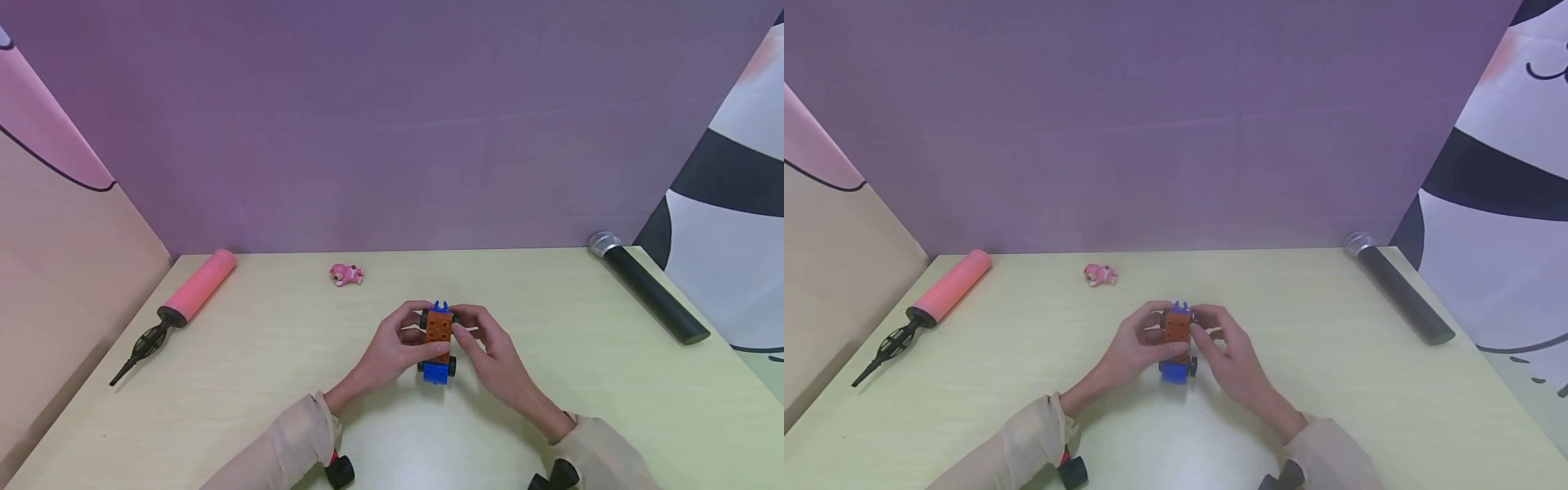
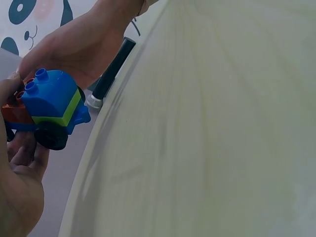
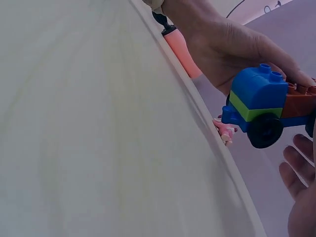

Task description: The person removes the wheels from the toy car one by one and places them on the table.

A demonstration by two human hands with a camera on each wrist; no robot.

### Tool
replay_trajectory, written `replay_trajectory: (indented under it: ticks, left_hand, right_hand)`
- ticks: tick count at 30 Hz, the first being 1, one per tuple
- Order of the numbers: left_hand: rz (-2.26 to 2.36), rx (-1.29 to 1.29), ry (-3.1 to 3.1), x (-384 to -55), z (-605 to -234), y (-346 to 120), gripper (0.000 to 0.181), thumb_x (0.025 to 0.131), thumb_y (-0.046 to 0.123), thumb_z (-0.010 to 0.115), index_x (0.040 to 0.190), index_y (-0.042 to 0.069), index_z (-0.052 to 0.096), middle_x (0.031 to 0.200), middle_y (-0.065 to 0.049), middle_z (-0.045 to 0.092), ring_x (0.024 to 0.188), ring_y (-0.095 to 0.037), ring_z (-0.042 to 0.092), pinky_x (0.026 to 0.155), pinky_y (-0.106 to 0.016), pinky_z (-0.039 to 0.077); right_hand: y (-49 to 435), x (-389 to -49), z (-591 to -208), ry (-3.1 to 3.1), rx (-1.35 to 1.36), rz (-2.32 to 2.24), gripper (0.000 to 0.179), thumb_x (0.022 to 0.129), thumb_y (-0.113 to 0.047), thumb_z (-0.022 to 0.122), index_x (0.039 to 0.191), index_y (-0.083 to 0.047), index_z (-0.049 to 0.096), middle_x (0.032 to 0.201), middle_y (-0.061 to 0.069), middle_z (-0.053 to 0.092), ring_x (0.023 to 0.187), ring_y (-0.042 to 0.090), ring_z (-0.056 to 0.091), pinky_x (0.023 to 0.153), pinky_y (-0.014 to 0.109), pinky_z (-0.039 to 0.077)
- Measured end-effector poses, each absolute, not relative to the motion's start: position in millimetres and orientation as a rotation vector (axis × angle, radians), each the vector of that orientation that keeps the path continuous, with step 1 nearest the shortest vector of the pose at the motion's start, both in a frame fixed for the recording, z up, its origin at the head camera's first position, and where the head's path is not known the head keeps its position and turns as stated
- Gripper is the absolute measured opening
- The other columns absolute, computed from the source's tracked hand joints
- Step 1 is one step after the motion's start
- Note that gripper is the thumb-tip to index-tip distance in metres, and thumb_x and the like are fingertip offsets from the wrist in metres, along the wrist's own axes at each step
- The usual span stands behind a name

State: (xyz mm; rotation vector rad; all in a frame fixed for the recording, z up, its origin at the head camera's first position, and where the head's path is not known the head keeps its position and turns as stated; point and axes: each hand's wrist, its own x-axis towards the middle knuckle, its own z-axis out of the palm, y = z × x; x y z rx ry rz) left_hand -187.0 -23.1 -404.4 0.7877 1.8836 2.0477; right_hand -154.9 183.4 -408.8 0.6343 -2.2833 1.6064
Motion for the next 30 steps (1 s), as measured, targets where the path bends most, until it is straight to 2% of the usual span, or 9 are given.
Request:
replay_trajectory:
  ticks: [6, 10, 22, 30]
  left_hand:
    - [2.048, 0.795, 1.892, -187.9, -406.2, -23.0, 0.054, 0.095, 0.02, 0.077, 0.142, 0.01, 0.052, 0.117, -0.012, 0.069, 0.1, -0.025, 0.072, 0.088, -0.039, 0.059]
    - [2.052, 0.803, 1.885, -188.3, -407.0, -23.4, 0.055, 0.095, 0.02, 0.078, 0.142, 0.009, 0.051, 0.118, -0.013, 0.071, 0.102, -0.024, 0.072, 0.089, -0.039, 0.059]
    - [2.063, 0.808, 1.916, -187.6, -408.2, -23.2, 0.053, 0.094, 0.02, 0.079, 0.14, 0.009, 0.055, 0.11, -0.013, 0.074, 0.097, -0.022, 0.073, 0.087, -0.038, 0.06]
    - [2.028, 0.828, 1.96, -185.6, -405.9, -23.4, 0.051, 0.097, 0.016, 0.076, 0.143, 0.009, 0.055, 0.111, -0.015, 0.073, 0.097, -0.021, 0.073, 0.088, -0.038, 0.059]
  right_hand:
    - [178.8, -154.7, -409.6, -2.213, 0.636, 1.771, 0.026, 0.11, -0.004, 0.046, 0.134, 0.005, 0.054, 0.121, 0.016, 0.062, 0.101, 0.013, 0.062, 0.083, 0.023, 0.054]
    - [177.2, -154.7, -409.3, -2.196, 0.614, 1.796, 0.026, 0.11, -0.004, 0.046, 0.132, 0.006, 0.055, 0.12, 0.017, 0.062, 0.098, 0.013, 0.062, 0.081, 0.023, 0.054]
    - [175.8, -150.6, -408.4, -2.225, 0.544, 1.743, 0.026, 0.11, -0.006, 0.05, 0.132, 0.004, 0.057, 0.122, 0.017, 0.065, 0.105, 0.012, 0.064, 0.09, 0.021, 0.053]
    - [174.2, -152.8, -410.0, -2.134, 0.618, 1.698, 0.021, 0.106, 0.004, 0.051, 0.125, 0.007, 0.059, 0.115, 0.018, 0.066, 0.105, 0.009, 0.066, 0.092, 0.021, 0.054]
